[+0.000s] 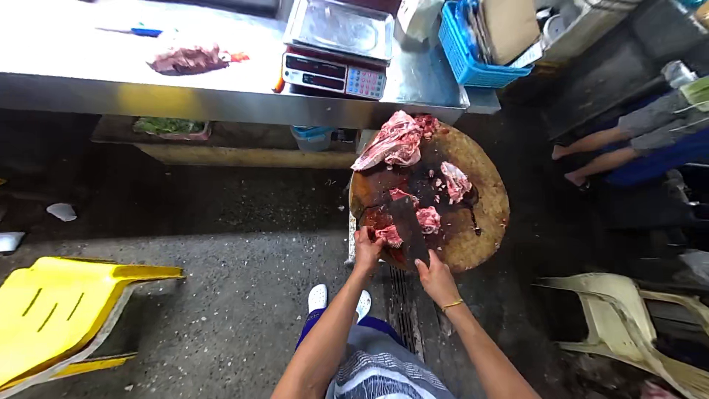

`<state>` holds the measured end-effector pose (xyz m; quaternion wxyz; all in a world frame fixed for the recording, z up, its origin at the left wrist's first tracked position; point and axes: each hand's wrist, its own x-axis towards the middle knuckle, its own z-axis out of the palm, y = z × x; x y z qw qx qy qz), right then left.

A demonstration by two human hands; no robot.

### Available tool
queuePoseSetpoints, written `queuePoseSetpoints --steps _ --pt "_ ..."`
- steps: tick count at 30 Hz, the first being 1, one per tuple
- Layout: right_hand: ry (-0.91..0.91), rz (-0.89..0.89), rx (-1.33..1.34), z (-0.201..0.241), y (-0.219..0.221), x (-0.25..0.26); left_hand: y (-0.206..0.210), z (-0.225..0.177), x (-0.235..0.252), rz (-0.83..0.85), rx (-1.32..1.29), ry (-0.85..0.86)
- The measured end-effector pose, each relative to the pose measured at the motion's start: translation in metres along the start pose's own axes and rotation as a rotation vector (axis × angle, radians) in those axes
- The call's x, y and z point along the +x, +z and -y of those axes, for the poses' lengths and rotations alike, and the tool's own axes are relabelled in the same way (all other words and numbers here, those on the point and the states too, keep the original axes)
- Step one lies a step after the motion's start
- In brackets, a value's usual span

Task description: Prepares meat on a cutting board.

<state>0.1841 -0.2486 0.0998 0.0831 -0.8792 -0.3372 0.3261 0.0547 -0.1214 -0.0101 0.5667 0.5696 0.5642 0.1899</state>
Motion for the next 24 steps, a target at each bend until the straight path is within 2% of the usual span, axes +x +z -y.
queuePoseSetpoints --steps 3,7,9,13,16,18,19,20,21,22,24 --pt "0.006 -0.001 0.183 -0.019 -0.003 0.005 0.001 0.0 -0.003 0.021 0.161 0.178" --pt "-0.025 -0.098 0.213 -0.014 -0.026 -0.009 0.004 0.008 -0.006 0.058 0.227 0.458" --pt "-0.152 -0.242 0.222 -0.004 -0.047 -0.022 0.004 0.009 -0.008 0.043 0.262 0.5" --pt "-0.497 -0.673 0.403 0.033 -0.091 -0.056 0.003 0.005 -0.01 0.064 0.305 0.515" --pt "-0.677 -0.824 0.539 0.052 -0.093 -0.068 0.001 0.005 -0.009 0.074 0.3 0.512" --pt "-0.608 -0.762 0.381 0.032 -0.061 -0.056 0.002 0.008 -0.007 0.063 0.291 0.527" --pt "-0.487 -0.634 0.194 0.017 -0.043 -0.047 0.002 0.01 -0.006 0.057 0.278 0.535" --pt "-0.317 -0.399 -0.01 0.007 -0.032 -0.037 0.002 0.01 -0.005 0.056 0.265 0.538" --pt "-0.127 -0.092 -0.16 0.002 -0.027 -0.024 0.002 0.011 -0.006 0.062 0.255 0.532" --pt "-0.012 0.096 -0.215 -0.003 -0.024 -0.014 0.002 0.013 -0.008 0.074 0.253 0.529" --pt "0.007 0.17 -0.249 -0.004 -0.033 0.005 0.001 0.006 0.0 0.087 0.25 0.55"
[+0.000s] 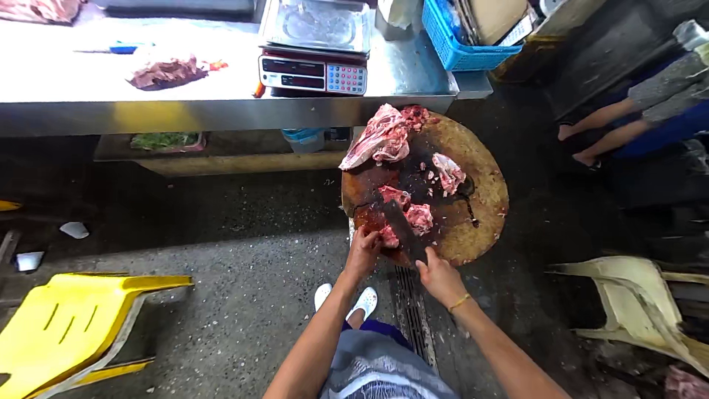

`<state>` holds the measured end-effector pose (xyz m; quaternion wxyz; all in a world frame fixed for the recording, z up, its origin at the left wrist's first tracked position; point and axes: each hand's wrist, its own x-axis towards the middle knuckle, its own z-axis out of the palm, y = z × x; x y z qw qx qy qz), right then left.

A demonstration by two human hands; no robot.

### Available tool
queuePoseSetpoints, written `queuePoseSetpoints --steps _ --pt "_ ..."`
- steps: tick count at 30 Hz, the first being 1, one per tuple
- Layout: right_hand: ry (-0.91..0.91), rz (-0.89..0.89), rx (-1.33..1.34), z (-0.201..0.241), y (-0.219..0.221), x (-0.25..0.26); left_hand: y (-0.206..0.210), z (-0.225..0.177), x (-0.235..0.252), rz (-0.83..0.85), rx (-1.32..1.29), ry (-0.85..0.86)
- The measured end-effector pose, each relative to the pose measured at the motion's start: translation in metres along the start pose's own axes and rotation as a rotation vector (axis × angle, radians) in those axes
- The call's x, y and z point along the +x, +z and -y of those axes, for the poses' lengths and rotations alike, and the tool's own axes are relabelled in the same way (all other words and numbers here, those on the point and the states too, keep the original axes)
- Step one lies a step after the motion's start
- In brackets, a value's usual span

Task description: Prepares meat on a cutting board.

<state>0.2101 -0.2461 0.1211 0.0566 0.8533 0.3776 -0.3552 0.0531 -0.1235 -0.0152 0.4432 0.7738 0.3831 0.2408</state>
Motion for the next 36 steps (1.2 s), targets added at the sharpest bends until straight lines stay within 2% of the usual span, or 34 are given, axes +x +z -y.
queuePoseSetpoints --steps 4,7,9,14,16,17,19,20,22,23,24,26,29,32,36 --pt "-0.081 -0.104 0.229 -0.029 0.004 0.005 0.002 0.009 -0.003 0.014 0.046 0.11" --pt "-0.102 -0.236 0.444 -0.033 -0.013 -0.015 0.0 0.003 -0.003 0.037 0.097 0.148" --pt "-0.188 -0.405 0.565 -0.025 -0.038 -0.037 0.003 0.003 -0.003 0.048 0.147 0.143" --pt "-0.669 -1.042 0.824 0.025 -0.114 -0.096 0.004 -0.001 -0.001 0.025 0.145 0.074" --pt "-0.815 -1.187 0.89 0.041 -0.122 -0.103 0.006 0.0 -0.001 0.005 0.136 0.071" --pt "-0.821 -1.197 0.884 0.042 -0.112 -0.099 0.008 0.001 -0.002 -0.012 0.122 0.072" --pt "-0.652 -1.065 0.692 0.029 -0.059 -0.074 0.009 0.003 -0.004 -0.033 0.097 0.064" --pt "-0.484 -0.876 0.495 0.018 -0.03 -0.058 0.009 0.004 -0.003 -0.033 0.079 0.055" --pt "-0.132 -0.28 0.125 0.007 0.001 -0.023 0.007 0.002 -0.005 -0.01 0.028 0.023" --pt "-0.03 -0.081 0.05 0.004 0.007 -0.012 0.006 0.001 -0.012 0.0 0.004 0.016" --pt "-0.004 -0.019 0.01 0.005 0.0 0.0 0.004 0.002 -0.006 -0.018 -0.007 0.042" --pt "-0.017 0.0 0.005 -0.002 0.001 0.002 0.005 0.002 -0.013 -0.025 0.027 0.053" --pt "-0.093 -0.136 0.191 -0.031 0.013 0.005 0.01 -0.007 -0.009 -0.024 0.135 0.035" --pt "-0.101 -0.234 0.554 -0.064 0.032 -0.017 0.017 -0.016 -0.013 -0.057 0.209 0.042" --pt "0.049 -0.165 1.253 -0.104 0.047 -0.053 0.028 -0.021 -0.005 0.034 0.195 0.053"
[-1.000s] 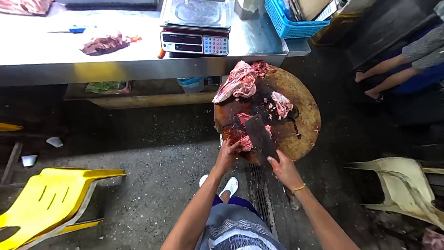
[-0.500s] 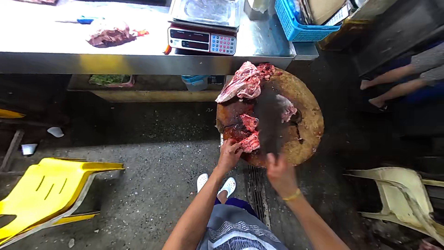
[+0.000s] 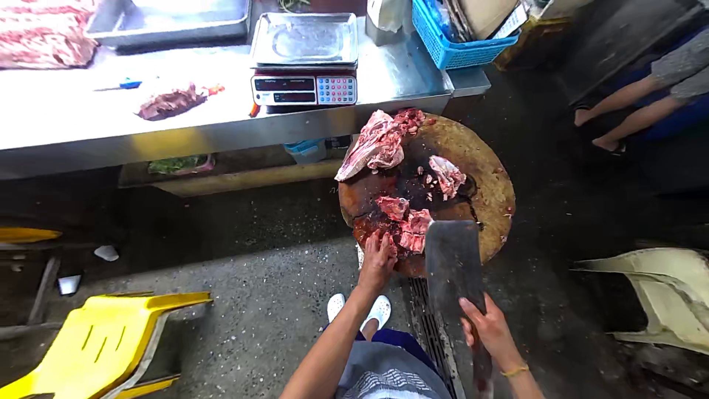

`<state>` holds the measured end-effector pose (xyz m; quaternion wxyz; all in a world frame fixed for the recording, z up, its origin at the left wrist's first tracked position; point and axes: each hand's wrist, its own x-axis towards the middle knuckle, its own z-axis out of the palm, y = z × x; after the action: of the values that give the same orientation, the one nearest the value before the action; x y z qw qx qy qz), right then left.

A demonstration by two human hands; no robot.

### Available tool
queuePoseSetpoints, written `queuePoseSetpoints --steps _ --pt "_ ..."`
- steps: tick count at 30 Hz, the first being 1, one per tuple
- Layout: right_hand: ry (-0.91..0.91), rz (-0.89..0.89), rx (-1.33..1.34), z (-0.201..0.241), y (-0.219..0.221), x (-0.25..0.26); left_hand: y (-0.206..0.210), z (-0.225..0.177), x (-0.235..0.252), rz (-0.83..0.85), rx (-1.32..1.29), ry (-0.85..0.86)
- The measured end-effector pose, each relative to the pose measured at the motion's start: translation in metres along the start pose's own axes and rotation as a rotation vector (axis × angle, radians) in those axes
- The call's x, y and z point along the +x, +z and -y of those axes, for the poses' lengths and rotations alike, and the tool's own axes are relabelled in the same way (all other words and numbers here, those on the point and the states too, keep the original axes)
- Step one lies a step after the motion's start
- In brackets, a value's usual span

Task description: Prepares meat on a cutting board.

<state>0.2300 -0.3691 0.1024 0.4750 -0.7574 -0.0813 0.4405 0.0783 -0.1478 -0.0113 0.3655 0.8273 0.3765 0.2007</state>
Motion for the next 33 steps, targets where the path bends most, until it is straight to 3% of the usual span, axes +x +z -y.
queuePoseSetpoints --steps 4,8,11,13,20,25,29,33 --pt "0.148 0.002 0.263 -0.049 -0.028 0.018 -0.044 -0.031 0.054 0.294 0.323 -0.124" --pt "0.185 0.02 0.341 -0.067 -0.009 0.041 -0.066 -0.021 0.115 0.54 0.539 0.15" --pt "0.152 0.021 0.395 -0.057 0.019 0.058 -0.065 -0.022 0.157 0.753 0.641 0.173" --pt "0.131 0.013 0.395 -0.045 0.033 0.071 -0.059 -0.023 0.169 0.806 0.628 0.158" --pt "0.093 0.032 0.327 0.007 0.056 0.111 -0.045 -0.019 0.185 0.752 0.308 0.169" --pt "0.06 -0.064 0.319 0.052 0.071 0.135 -0.044 -0.029 0.215 0.575 0.044 0.224" --pt "0.019 -0.089 0.235 0.097 0.079 0.167 -0.047 -0.05 0.257 0.53 0.0 0.332" --pt "0.012 -0.145 0.086 0.16 0.086 0.203 -0.047 -0.066 0.318 0.527 0.018 0.319"
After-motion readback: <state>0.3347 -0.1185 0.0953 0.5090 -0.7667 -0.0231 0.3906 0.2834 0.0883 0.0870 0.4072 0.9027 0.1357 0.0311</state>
